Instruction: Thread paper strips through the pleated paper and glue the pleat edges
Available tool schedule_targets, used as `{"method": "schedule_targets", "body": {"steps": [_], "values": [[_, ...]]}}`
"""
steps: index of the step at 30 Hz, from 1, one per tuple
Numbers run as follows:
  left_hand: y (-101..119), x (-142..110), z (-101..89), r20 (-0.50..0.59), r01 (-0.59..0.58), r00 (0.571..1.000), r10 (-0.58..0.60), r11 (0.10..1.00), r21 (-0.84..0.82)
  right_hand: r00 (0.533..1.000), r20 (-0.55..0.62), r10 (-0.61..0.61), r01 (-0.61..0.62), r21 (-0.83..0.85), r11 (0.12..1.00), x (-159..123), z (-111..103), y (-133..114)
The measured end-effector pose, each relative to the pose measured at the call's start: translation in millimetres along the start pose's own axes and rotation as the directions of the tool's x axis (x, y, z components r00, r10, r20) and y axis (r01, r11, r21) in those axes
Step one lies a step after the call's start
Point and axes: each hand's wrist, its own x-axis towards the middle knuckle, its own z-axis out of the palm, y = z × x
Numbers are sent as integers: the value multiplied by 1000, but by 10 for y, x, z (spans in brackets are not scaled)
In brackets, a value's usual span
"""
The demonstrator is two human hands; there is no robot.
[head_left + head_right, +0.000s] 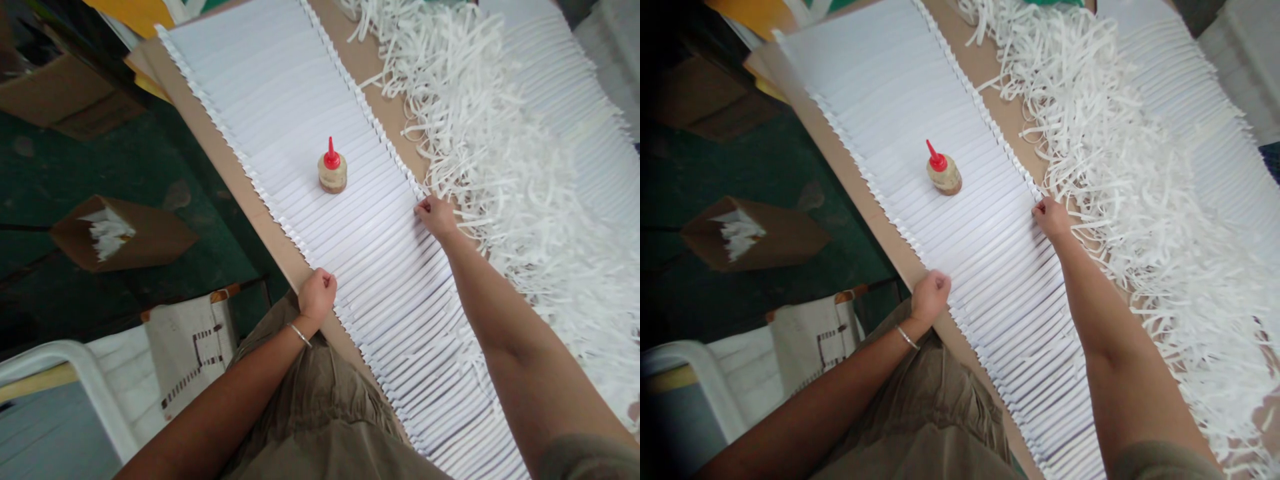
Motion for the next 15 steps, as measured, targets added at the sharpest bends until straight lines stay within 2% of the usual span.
{"method": "schedule_targets", "body": {"steps": [5, 8, 10, 12, 13, 15], "values": [[-4, 53, -24, 20, -35, 999, 33, 993, 109, 998, -47, 33, -37, -82, 996, -58, -96, -104], [-68, 106, -42, 25, -59, 998, 57, 995, 77, 998, -66, -14, 7, -112, 994, -275, -319, 31], [-150, 128, -60, 29, -80, 996, 79, 997, 17, 998, 26, -58, 61, -127, 990, -615, -517, 198], [-254, 125, -84, 34, -107, 994, 108, 993, -44, 975, 204, -88, 115, -124, 986, -1138, -684, 361], [-307, 114, -95, 39, -121, 992, 124, 990, -68, 945, 310, -101, 140, -106, 984, -1453, -733, 421], [-397, 69, -110, 62, -151, 985, 158, 983, -106, 841, 527, -127, 174, -40, 984, -2126, -739, 473]]}}
